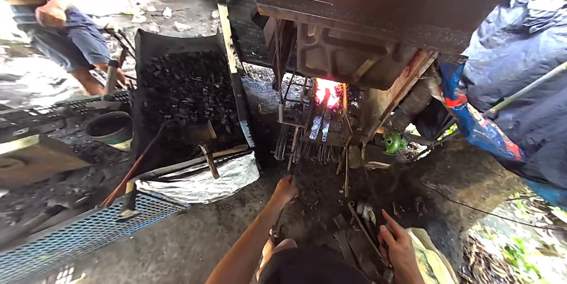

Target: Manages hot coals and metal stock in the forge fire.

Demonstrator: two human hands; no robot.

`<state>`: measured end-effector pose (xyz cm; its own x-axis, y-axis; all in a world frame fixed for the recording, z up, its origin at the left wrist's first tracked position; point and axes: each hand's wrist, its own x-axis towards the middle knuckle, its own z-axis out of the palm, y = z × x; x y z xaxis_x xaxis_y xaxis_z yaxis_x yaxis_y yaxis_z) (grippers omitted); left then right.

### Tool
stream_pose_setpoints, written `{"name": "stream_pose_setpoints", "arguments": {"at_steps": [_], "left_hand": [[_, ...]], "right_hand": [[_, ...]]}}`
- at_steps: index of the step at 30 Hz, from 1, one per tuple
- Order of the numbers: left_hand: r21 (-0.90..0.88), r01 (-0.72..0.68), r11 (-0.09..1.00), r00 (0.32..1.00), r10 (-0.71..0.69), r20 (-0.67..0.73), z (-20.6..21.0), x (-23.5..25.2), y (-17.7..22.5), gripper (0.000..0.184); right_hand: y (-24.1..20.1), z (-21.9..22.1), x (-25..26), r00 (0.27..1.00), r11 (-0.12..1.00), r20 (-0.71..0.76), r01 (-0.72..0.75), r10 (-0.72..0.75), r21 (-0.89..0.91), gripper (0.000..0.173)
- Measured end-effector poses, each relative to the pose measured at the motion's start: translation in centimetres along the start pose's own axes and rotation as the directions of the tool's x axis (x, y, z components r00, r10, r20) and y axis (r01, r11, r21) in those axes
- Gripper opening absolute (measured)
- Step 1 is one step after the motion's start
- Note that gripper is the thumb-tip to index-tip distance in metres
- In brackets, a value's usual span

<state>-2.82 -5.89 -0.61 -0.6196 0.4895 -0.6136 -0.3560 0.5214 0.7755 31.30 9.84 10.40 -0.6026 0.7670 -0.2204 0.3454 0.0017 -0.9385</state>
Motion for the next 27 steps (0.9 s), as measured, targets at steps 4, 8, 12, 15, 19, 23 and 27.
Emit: {"name": "stream_pose_setpoints", "arguments": {"at_steps": [4, 8, 12, 15, 19, 23, 27], "left_hand": [[0.006, 0.013, 1.000, 1.000, -0.013, 0.022, -1.0, -1.2, -0.1, 0.065], [0.051, -0.001, 0.999, 1.000, 0.001, -0.003, -1.9, -1.1, -0.2, 0.064], [0.036, -0.014, 0.999, 1.000, 0.015, -0.024, -2.3, 0.2, 0.3, 0.064], [0.007, -0.021, 1.000, 0.999, 0.022, -0.023, -2.8, 1.0, 0.7, 0.064], [0.005, 0.004, 1.000, 1.000, -0.004, 0.002, -3.0, 2.1, 1.4, 0.062], [0.100, -0.021, 0.995, 0.999, 0.024, -0.028, -2.6, 3.6, 1.6, 0.059], [-0.029, -0.159, 0.987, 0.987, 0.158, -0.040, -1.9, 3.8, -0.4, 0.051]], "right_hand": [[0.3, -0.2, -0.8, 1.000, 0.995, 0.005, 0.018, -0.018, -0.099, 0.052], [0.8, -0.1, -1.6, 1.000, 0.991, 0.003, 0.027, -0.027, -0.130, 0.051], [1.1, 0.3, -2.0, 0.999, 0.990, 0.003, 0.036, -0.036, -0.138, 0.052], [1.4, 0.7, -2.2, 1.000, 0.991, 0.003, 0.016, -0.016, -0.134, 0.051], [2.1, 1.2, -2.3, 1.000, 0.991, -0.013, -0.012, 0.010, -0.131, 0.051], [2.4, 1.7, -2.4, 1.000, 0.990, -0.026, 0.000, -0.003, -0.139, 0.051], [1.9, 1.9, -2.9, 0.999, 0.986, -0.037, 0.000, -0.007, -0.168, 0.051]]}}
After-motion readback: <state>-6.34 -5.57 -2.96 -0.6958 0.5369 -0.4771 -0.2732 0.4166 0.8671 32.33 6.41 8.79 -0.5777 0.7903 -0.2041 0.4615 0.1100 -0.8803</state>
